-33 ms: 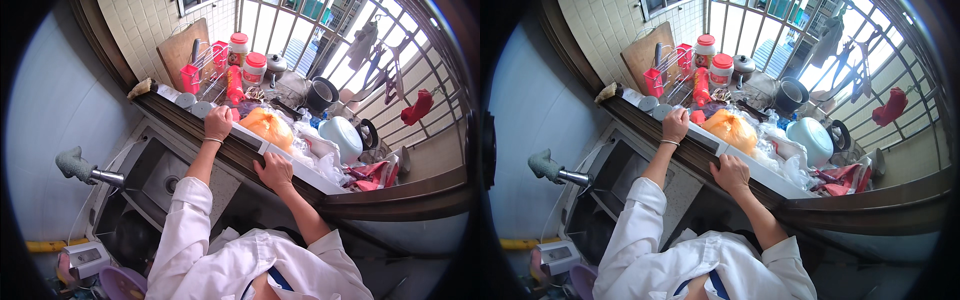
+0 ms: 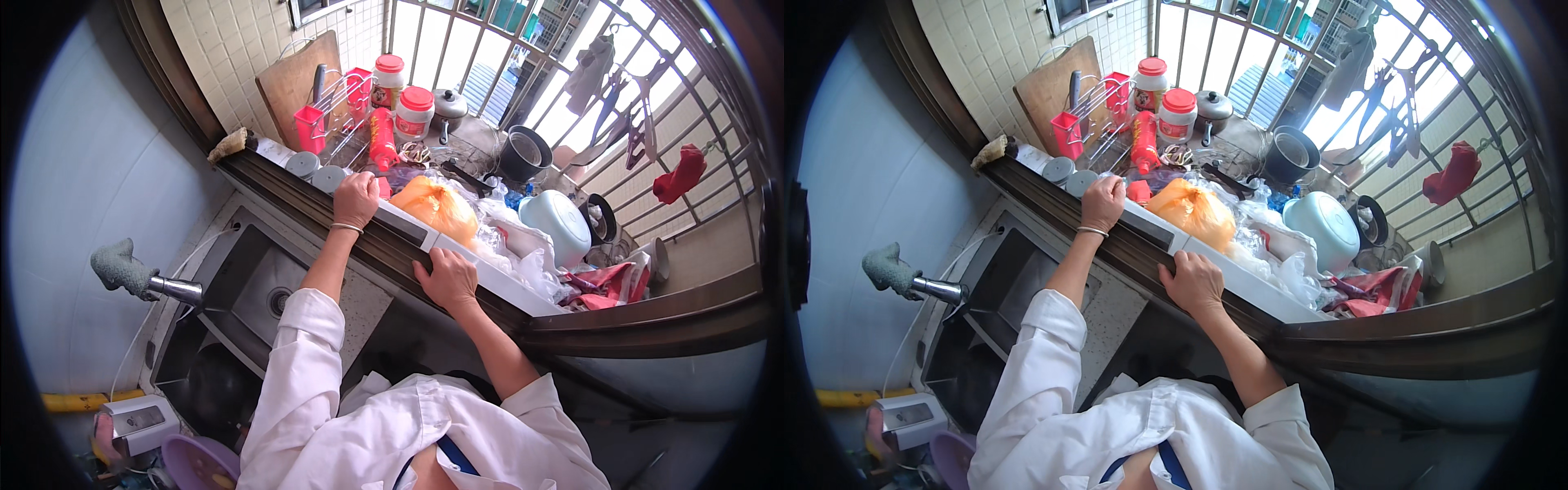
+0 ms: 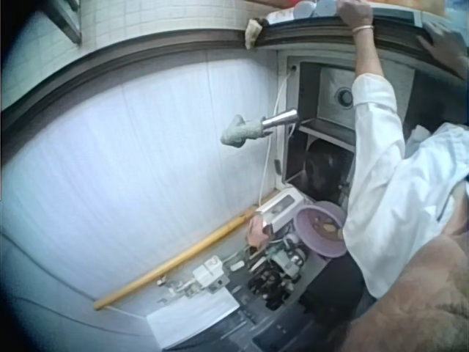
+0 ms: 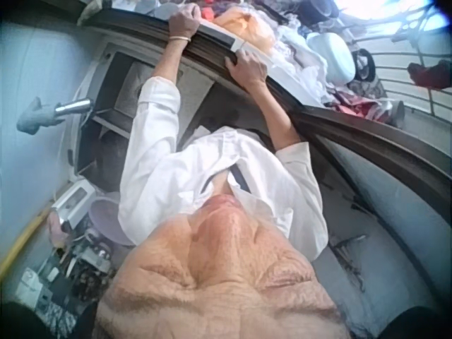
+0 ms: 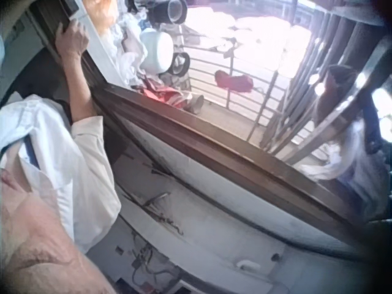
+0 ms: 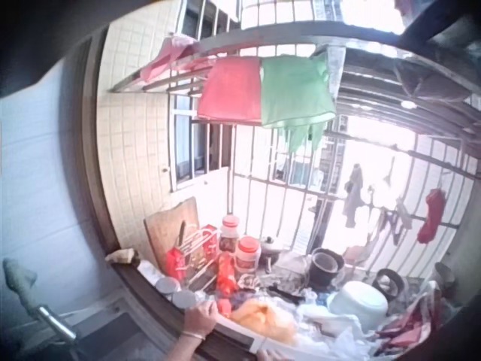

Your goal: The person retrieves a shuttlecock and a small bottle from a cabinet, then proceeds to assemble the shuttlecock by attaching the cork base to the feather skirt. The person handles the components carefully, aligning and pressing them together to form a complete shuttlecock.

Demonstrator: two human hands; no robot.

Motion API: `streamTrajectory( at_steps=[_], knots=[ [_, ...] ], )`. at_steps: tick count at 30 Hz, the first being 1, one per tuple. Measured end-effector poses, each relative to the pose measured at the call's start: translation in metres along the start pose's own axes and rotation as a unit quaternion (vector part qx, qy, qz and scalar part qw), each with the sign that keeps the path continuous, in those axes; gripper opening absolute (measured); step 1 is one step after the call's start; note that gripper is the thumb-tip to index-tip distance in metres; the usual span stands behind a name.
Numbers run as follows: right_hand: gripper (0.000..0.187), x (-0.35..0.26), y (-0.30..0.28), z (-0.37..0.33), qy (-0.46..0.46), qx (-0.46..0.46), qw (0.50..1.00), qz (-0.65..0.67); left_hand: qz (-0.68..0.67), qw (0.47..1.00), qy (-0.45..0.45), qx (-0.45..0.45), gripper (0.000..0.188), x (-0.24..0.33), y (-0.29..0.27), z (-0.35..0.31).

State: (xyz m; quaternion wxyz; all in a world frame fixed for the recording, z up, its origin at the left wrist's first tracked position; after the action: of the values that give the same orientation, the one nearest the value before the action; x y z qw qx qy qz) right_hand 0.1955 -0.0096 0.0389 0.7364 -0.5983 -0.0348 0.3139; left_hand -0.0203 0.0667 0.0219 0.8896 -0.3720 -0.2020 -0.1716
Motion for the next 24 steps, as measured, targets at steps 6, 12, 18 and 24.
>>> streamTrajectory(
  at_steps=[6,12,18,24],
  knots=[
    [0.030,0.002,0.001,-0.003,0.012,-0.003,1.000,0.008,-0.066,0.997,-0.002,-0.040,0.017,0.017,-0.018,-0.001],
    [0.031,0.001,0.000,-0.003,0.032,-0.026,0.999,0.005,-0.103,0.994,0.042,0.003,0.016,0.087,-0.057,-0.043],
    [0.032,0.001,0.001,-0.004,0.037,-0.019,0.999,-0.005,-0.138,0.989,0.045,0.017,0.017,0.124,-0.075,-0.109],
    [0.033,0.001,0.001,-0.004,0.044,-0.030,0.998,-0.021,-0.150,0.988,0.037,-0.024,0.023,0.139,-0.084,-0.161]
  ],
)
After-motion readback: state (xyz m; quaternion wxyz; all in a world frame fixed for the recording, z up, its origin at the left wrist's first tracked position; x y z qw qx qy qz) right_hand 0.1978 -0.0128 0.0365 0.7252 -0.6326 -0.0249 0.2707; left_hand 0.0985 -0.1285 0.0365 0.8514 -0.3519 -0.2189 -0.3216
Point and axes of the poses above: each hand's wrist, its own z-axis towards the middle knuckle, its own y-axis out of the palm, x = y × z, the point moved 5 cm from there along z, towards the middle knuckle, and after that the axes turned 3 degrees about z, right-handed, at the moved point
